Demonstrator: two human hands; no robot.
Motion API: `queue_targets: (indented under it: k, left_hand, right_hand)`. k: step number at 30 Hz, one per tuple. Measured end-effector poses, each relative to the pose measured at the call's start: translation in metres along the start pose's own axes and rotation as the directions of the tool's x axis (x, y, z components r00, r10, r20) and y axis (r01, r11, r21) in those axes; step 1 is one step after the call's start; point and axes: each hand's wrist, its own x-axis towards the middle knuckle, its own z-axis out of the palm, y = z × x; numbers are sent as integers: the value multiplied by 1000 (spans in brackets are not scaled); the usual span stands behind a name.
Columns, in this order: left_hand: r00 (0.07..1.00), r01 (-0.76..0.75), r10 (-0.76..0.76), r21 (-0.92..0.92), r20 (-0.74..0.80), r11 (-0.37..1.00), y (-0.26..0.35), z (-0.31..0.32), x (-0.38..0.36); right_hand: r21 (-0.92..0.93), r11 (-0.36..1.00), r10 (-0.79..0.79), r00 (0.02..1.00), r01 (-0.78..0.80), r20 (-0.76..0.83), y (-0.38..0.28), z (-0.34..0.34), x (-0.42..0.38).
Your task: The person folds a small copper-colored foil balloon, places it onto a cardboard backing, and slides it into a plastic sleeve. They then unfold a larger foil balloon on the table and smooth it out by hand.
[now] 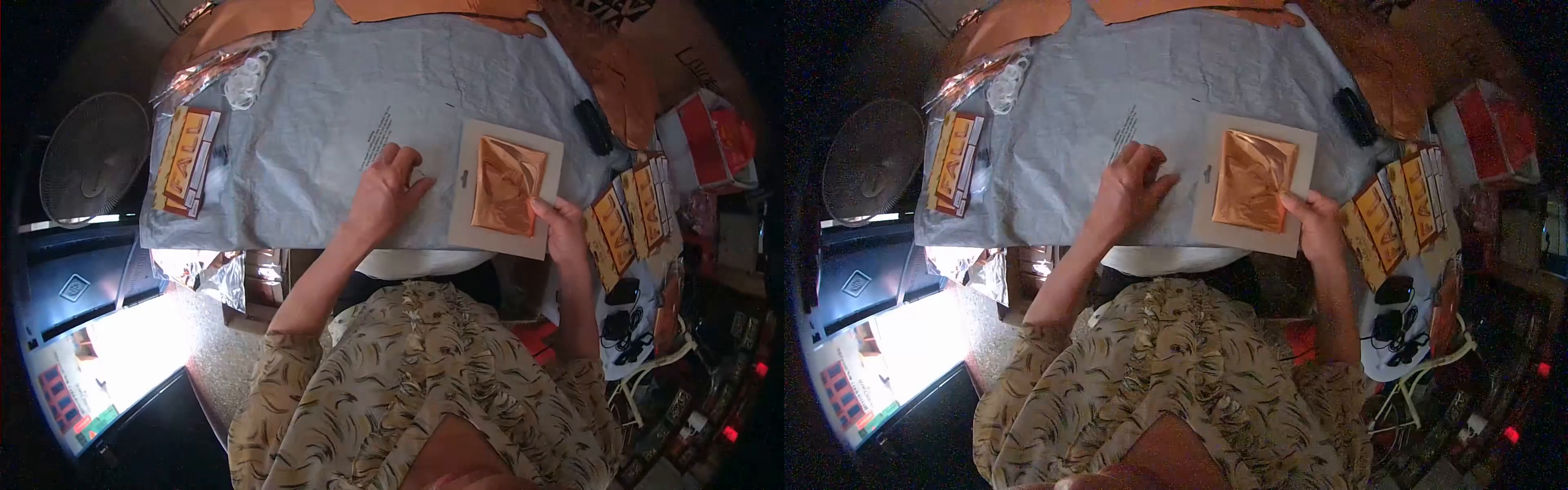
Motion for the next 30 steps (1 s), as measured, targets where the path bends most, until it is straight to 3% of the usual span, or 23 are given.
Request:
queue_targets:
  k: [4, 6, 16, 19, 30]
  left_hand:
    - [999, 40, -41, -70, -21, 997, 4, 2, 3]
    - [991, 133, -129, -95, 46, 987, 5, -2, 5]
    - [1000, 24, -24, 1, 13, 1000, 0, -2, 11]
    - [999, 25, -25, 21, 31, 999, -6, -4, 12]
    - [993, 70, -72, 29, 92, 997, 1, -17, 16]
  right_hand:
    - [5, 1000, 27, 999, -27, 29, -1, 8, -2]
    - [-33, 999, 28, 999, -27, 36, 1, 10, 0]
    - [-203, 979, -4, 997, 18, 71, -7, 15, -2]
    - [-98, 994, 47, 995, -39, 89, -8, 17, -3]
    - [-148, 989, 35, 995, -22, 92, 2, 9, 5]
